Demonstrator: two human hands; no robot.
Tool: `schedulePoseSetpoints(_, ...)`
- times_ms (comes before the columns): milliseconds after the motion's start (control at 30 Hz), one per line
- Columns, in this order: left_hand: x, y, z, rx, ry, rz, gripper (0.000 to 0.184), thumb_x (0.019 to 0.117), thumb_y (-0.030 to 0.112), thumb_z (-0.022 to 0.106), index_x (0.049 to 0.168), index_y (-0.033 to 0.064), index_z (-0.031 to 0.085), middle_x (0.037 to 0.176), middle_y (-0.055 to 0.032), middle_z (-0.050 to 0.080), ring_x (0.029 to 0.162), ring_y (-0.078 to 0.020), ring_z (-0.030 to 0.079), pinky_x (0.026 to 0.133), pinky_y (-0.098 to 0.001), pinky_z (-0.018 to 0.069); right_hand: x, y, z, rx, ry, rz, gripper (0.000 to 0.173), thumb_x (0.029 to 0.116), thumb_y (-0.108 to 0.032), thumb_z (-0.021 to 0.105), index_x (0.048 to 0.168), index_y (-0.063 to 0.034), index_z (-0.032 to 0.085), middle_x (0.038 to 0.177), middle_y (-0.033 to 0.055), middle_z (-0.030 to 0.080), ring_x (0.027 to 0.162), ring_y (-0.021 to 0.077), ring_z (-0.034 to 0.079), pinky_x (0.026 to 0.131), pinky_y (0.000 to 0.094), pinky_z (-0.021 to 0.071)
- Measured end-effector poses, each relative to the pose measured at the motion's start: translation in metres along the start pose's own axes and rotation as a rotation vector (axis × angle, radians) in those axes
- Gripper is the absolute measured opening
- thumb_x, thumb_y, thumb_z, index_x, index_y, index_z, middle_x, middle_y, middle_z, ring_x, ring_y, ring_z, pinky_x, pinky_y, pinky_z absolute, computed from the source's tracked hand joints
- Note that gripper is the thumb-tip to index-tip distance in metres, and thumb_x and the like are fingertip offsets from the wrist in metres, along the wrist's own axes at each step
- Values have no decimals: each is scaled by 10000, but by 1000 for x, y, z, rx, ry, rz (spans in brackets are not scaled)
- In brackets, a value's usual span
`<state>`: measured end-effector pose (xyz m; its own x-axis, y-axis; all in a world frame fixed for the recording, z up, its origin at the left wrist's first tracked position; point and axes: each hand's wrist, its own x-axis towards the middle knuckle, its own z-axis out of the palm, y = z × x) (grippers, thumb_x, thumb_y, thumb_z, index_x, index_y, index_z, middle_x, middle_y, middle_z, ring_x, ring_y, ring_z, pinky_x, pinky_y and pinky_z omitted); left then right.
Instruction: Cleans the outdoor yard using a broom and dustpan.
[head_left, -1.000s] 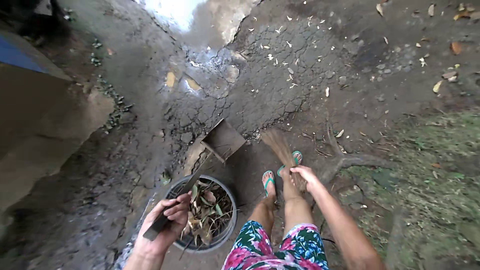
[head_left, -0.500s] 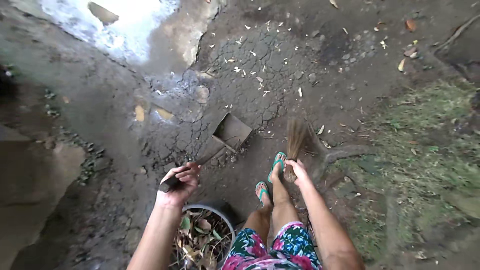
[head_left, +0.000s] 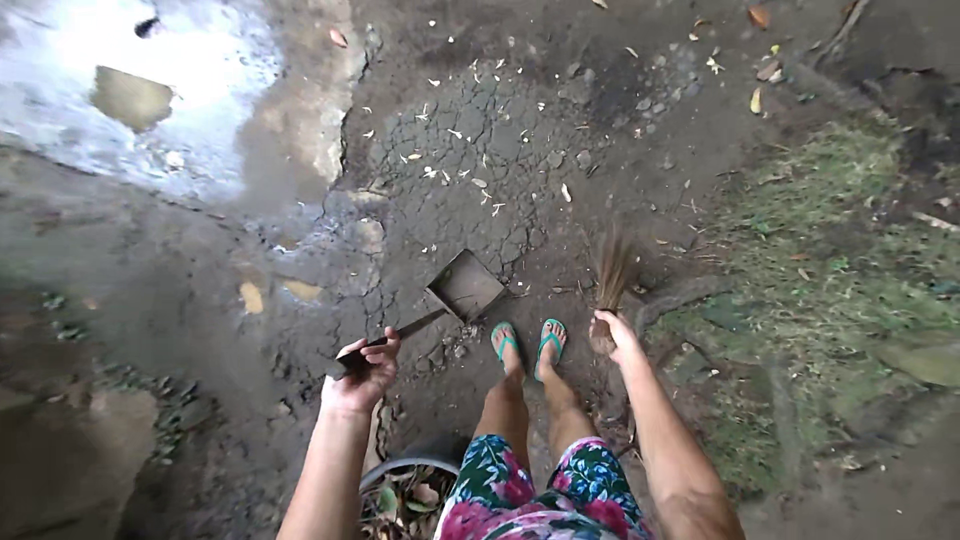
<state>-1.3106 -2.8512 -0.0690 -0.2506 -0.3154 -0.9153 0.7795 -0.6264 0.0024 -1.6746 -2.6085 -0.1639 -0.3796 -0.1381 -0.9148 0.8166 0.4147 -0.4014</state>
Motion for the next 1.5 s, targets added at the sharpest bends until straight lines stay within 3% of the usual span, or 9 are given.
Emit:
schedulePoseSetpoints(100,13,4,4,67,4,-151,398,1005,313,379,1092,-39,542,890,-147,679,561,-133,678,455,-197,565,-25,3,-22,-228,-113,-103,741,963,-112,680,1606,-136,311,1185,185,635,765,240,673,653,393,603)
schedulePoseSetpoints(300,23,9,15,430,114,-275,461,1048,423,345,1127,23,559,951,-144,726,636,-137,721,479,-211,577,-48,28,44,-108,167,-49,755,962,-129,699,1601,-97,297,1376,248,555,1023,340,669,841,496,587)
schedulePoseSetpoints(433,28,13,25,395,121,-317,337,1040,250,348,1127,-6,550,858,-119,700,550,-88,676,448,-167,550,-23,28,77,-148,44,96,545,969,-140,674,1471,-82,469,1194,191,634,969,271,661,814,442,575)
schedulePoseSetpoints(600,26,37,26,161,126,-388,275,961,104,391,1148,-54,516,843,-131,672,494,-65,633,416,-137,517,-66,36,74,-313,-236,32,789,945,-144,721,1620,-155,311,1311,206,607,856,262,693,733,427,610)
schedulePoseSetpoints(867,30,31,26,326,172,-389,340,996,165,343,1167,-51,542,827,-130,688,503,-75,648,426,-150,530,-73,58,125,168,219,244,342,1002,-156,606,1300,4,556,1056,175,634,881,247,623,759,430,543)
schedulePoseSetpoints(1167,42,18,16,496,273,-300,658,1052,575,185,1153,40,555,975,-131,719,660,-150,715,529,-223,591,-92,62,97,-137,-58,125,785,950,-152,722,1617,-165,310,1211,204,637,762,252,681,672,414,603)
schedulePoseSetpoints(1267,49,19,-2,623,280,-212,594,1092,479,159,1105,35,553,966,-134,721,655,-151,702,530,-234,579,-95,65,136,-77,26,174,770,982,-151,682,1618,-120,250,1411,239,531,1052,331,660,854,490,582)
schedulePoseSetpoints(1433,44,-4,-9,890,463,-109,305,1118,274,293,1081,65,511,822,-72,660,603,-99,639,512,-221,539,-42,35,196,154,-124,277,336,1001,-146,610,1306,-19,545,1053,154,651,910,238,658,784,413,575)
schedulePoseSetpoints(1500,45,-11,-19,1147,544,-109,343,1124,284,301,1344,57,435,988,-114,664,659,-122,630,561,-252,527,-38,17,195,197,-249,273,311,1017,-123,582,1303,-28,502,912,121,620,743,205,641,680,361,582)
